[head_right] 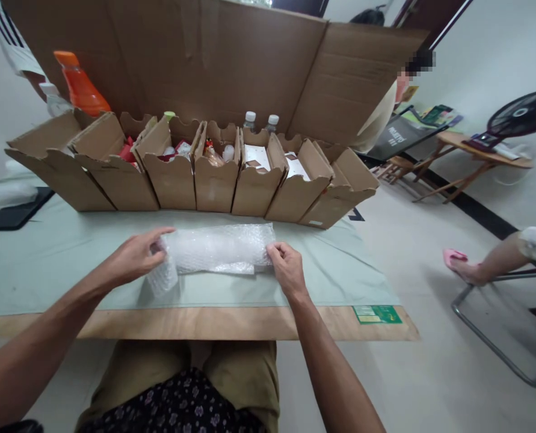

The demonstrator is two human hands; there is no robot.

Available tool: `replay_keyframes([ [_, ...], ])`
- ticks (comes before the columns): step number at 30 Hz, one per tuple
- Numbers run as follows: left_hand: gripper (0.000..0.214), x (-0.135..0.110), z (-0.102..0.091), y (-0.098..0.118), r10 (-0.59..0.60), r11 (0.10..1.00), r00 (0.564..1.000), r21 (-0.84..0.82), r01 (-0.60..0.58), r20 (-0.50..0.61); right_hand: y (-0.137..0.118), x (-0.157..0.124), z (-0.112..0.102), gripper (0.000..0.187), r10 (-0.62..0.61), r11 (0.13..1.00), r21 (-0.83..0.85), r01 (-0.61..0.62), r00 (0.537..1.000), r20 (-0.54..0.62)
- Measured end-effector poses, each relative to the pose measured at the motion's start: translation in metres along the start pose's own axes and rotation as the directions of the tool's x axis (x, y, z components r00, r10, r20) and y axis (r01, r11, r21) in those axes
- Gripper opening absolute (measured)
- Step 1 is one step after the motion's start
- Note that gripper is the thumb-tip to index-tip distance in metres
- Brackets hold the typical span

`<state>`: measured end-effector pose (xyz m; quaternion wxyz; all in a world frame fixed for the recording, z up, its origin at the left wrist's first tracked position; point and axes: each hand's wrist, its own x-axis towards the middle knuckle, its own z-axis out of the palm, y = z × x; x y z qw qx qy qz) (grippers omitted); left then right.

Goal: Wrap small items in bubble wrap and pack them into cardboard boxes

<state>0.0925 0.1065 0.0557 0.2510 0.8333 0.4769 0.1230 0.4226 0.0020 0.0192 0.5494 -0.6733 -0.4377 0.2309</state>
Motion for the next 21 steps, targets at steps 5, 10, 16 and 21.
replay_keyframes([
  [5, 0.067, 0.014, -0.037, -0.006, 0.039, 0.968, 0.999, -0.249, -0.030, 0.032, -0.014, 0.002, -0.009, 0.032, -0.029, 0.998, -0.050, 0.027, 0.999, -0.039],
  [10, 0.060, 0.036, -0.036, -0.017, 0.025, 0.988, 0.994, 0.156, -0.009, -0.102, -0.002, 0.010, -0.012, 0.028, -0.056, 0.974, -0.223, 0.048, 0.998, -0.032],
  [16, 0.052, 0.035, 0.026, -0.002, 0.367, 0.918, 0.906, 0.239, -0.316, -0.209, -0.014, 0.022, -0.029, 0.027, -0.232, 0.870, -0.461, 0.174, 0.970, -0.072],
  [21, 0.053, 0.029, 0.062, 0.019, 0.428, 0.891, 0.895, 0.109, -0.441, 0.126, -0.109, 0.090, -0.016, 0.021, -0.580, 0.534, -0.600, 0.596, 0.774, 0.253],
])
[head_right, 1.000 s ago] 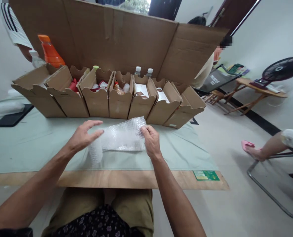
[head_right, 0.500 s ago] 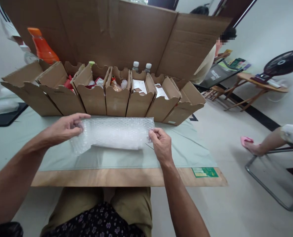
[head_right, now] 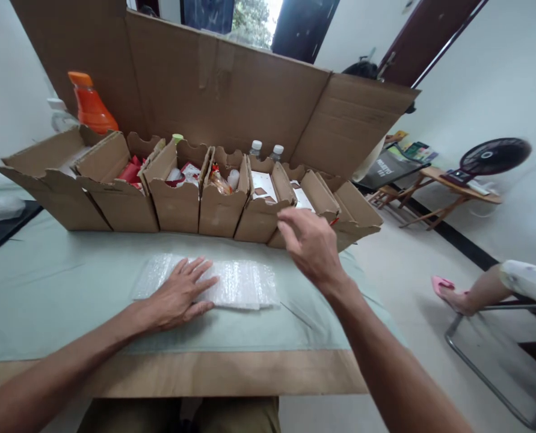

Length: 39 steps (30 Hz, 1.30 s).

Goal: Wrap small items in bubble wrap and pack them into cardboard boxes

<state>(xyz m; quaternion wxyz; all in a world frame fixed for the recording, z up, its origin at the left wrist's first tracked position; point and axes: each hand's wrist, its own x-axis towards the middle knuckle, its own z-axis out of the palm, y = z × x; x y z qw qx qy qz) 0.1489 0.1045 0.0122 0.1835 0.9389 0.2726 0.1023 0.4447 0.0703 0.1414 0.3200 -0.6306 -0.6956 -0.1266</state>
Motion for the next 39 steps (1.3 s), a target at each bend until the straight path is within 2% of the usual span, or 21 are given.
replay_keyframes([
  [1, 0.052, 0.000, 0.005, 0.001, -0.005, 1.000, 1.000, 0.004, 0.005, 0.029, -0.003, 0.031, 0.003, 0.022, -0.059, 0.998, -0.034, 0.060, 0.997, 0.039],
  [3, 0.052, 0.000, 0.013, -0.002, -0.002, 1.000, 0.999, 0.021, 0.002, 0.033, -0.004, 0.095, 0.024, 0.024, -0.135, 0.981, -0.125, 0.152, 0.982, 0.135],
  [6, 0.053, -0.001, 0.023, -0.007, 0.017, 0.999, 1.000, 0.040, -0.017, -0.002, 0.009, 0.177, 0.081, 0.015, -0.197, 0.914, -0.278, 0.295, 0.923, 0.331],
  [7, 0.054, -0.001, 0.025, -0.008, 0.017, 0.999, 1.000, 0.044, -0.017, -0.012, 0.015, 0.197, 0.103, 0.010, -0.218, 0.892, -0.297, 0.341, 0.899, 0.380],
  [8, 0.055, -0.001, 0.027, -0.009, 0.015, 0.999, 1.000, 0.047, -0.014, -0.023, 0.021, 0.213, 0.125, 0.015, -0.240, 0.876, -0.300, 0.378, 0.880, 0.410],
  [11, 0.057, 0.001, 0.030, -0.010, 0.013, 0.999, 0.999, 0.042, -0.012, -0.034, 0.034, 0.240, 0.179, 0.034, -0.275, 0.861, -0.283, 0.424, 0.854, 0.441],
  [13, 0.058, 0.002, 0.030, -0.010, 0.018, 0.999, 1.000, 0.033, -0.018, -0.023, 0.037, 0.246, 0.200, 0.039, -0.272, 0.863, -0.280, 0.419, 0.855, 0.442],
  [16, 0.059, 0.002, 0.029, -0.009, 0.017, 1.000, 1.000, 0.020, -0.017, -0.006, 0.034, 0.248, 0.203, 0.039, -0.254, 0.866, -0.288, 0.409, 0.856, 0.451],
  [18, 0.060, 0.002, 0.028, -0.009, 0.011, 1.000, 1.000, 0.009, -0.011, -0.006, 0.029, 0.246, 0.182, 0.035, -0.247, 0.877, -0.297, 0.378, 0.884, 0.397],
  [21, 0.059, 0.001, 0.026, -0.011, 0.010, 1.000, 1.000, -0.027, -0.010, -0.003, 0.016, 0.227, 0.119, 0.024, -0.211, 0.909, -0.330, 0.256, 0.963, 0.167],
  [22, 0.059, 0.001, 0.025, -0.011, 0.009, 0.998, 1.000, -0.055, -0.009, -0.005, 0.009, 0.213, 0.094, 0.021, -0.201, 0.913, -0.338, 0.227, 0.973, 0.110],
  [25, 0.061, 0.001, 0.015, -0.011, -0.016, 0.968, 0.997, -0.250, -0.002, -0.070, -0.020, 0.145, 0.028, 0.017, -0.181, 0.952, -0.266, 0.154, 0.980, -0.082],
  [27, 0.068, 0.002, 0.005, -0.006, -0.101, 0.862, 0.985, -0.507, 0.015, -0.143, -0.043, 0.086, 0.006, 0.011, -0.214, 0.963, -0.193, 0.189, 0.970, -0.117],
  [28, 0.073, 0.001, -0.001, -0.002, -0.161, 0.745, 0.975, -0.667, 0.018, -0.154, -0.053, 0.055, 0.002, 0.008, -0.227, 0.964, -0.165, 0.208, 0.968, -0.106],
  [30, 0.080, 0.001, -0.013, 0.011, -0.264, 0.375, 0.959, -0.927, 0.002, -0.105, -0.073, -0.001, 0.010, 0.005, -0.263, 0.960, -0.124, 0.251, 0.961, -0.085],
  [32, 0.079, -0.001, -0.020, 0.026, -0.310, 0.008, 0.950, -0.999, -0.037, -0.037, -0.088, -0.047, 0.027, 0.008, -0.292, 0.955, -0.050, 0.291, 0.956, -0.016],
  [33, 0.075, -0.003, -0.022, 0.033, -0.337, -0.105, 0.941, -0.993, -0.060, -0.021, -0.094, -0.065, 0.036, 0.008, -0.296, 0.955, 0.004, 0.296, 0.955, 0.018],
  [34, 0.069, -0.005, -0.022, 0.039, -0.377, -0.165, 0.926, -0.983, -0.078, -0.010, -0.099, -0.080, 0.045, 0.006, -0.287, 0.956, 0.068, 0.284, 0.957, 0.042],
  [35, 0.063, -0.008, -0.021, 0.044, -0.426, -0.184, 0.905, -0.979, -0.083, 0.003, -0.103, -0.093, 0.053, 0.003, -0.261, 0.957, 0.143, 0.252, 0.964, 0.055],
  [37, 0.051, -0.016, -0.015, 0.049, -0.519, -0.164, 0.854, -0.985, -0.059, 0.035, -0.107, -0.111, 0.064, 0.006, -0.148, 0.944, 0.307, 0.119, 0.986, 0.074],
  [39, 0.041, -0.027, -0.007, 0.052, -0.576, -0.135, 0.815, -0.991, -0.010, 0.070, -0.107, -0.123, 0.069, 0.011, 0.034, 0.889, 0.448, -0.091, 0.990, 0.134],
])
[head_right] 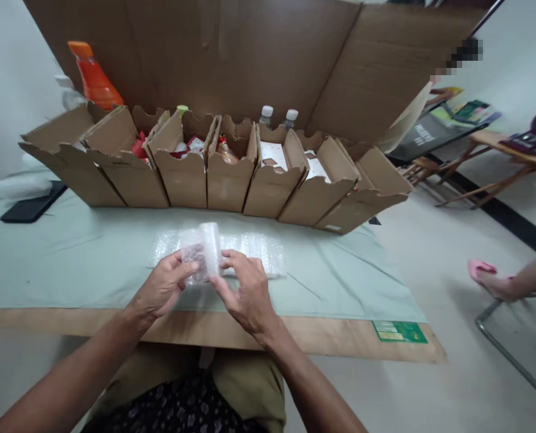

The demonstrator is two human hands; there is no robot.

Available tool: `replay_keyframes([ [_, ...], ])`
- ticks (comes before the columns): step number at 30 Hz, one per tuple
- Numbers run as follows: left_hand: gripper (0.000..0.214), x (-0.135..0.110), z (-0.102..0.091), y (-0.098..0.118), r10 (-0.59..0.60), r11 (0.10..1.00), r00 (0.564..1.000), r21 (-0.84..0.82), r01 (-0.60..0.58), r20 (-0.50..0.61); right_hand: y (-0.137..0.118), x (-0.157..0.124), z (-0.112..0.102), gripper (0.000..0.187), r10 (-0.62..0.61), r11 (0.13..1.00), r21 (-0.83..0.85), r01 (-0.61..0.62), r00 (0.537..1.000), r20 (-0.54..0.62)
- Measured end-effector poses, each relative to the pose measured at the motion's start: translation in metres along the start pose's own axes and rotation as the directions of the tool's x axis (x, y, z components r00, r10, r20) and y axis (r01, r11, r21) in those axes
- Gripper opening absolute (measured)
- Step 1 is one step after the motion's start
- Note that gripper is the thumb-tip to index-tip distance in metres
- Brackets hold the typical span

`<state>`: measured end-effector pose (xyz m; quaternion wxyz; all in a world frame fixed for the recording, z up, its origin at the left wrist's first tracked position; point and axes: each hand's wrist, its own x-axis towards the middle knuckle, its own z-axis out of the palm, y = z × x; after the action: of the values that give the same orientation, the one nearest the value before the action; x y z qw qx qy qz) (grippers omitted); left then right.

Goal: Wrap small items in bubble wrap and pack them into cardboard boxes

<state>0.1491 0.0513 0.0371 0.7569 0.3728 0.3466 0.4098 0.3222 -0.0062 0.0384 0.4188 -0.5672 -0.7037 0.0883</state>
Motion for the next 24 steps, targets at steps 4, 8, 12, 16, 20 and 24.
replay_keyframes([
  [4, 0.024, -0.018, -0.014, -0.012, -0.006, 1.000, 0.996, 0.019, 0.008, -0.092, 0.006, -0.014, 0.000, 0.013, 0.350, 0.912, 0.236, -0.334, 0.936, -0.027],
  [8, 0.015, -0.031, -0.027, -0.014, 0.014, 1.000, 0.988, 0.015, -0.012, -0.154, 0.007, -0.024, -0.004, 0.021, 0.347, 0.906, 0.294, -0.306, 0.933, -0.096],
  [12, 0.016, -0.040, -0.032, -0.014, -0.074, 0.997, 0.994, -0.040, 0.071, -0.078, 0.005, -0.032, -0.001, 0.045, 0.291, 0.884, 0.346, -0.315, 0.949, 0.122],
  [16, 0.028, -0.054, -0.036, -0.017, -0.152, 0.976, 0.983, -0.141, 0.166, 0.101, 0.002, -0.039, 0.010, 0.083, 0.424, 0.709, 0.497, -0.500, 0.866, 0.265],
  [20, 0.023, -0.065, -0.047, -0.011, -0.119, 0.989, 0.988, -0.077, 0.127, 0.101, -0.002, -0.046, 0.009, 0.079, 0.464, 0.416, 0.698, -0.583, 0.796, 0.389],
  [24, 0.018, -0.048, -0.059, 0.016, 0.007, 0.972, 1.000, 0.237, -0.011, 0.017, 0.008, -0.032, -0.007, 0.060, 0.580, 0.533, 0.665, -0.523, 0.798, 0.162],
])
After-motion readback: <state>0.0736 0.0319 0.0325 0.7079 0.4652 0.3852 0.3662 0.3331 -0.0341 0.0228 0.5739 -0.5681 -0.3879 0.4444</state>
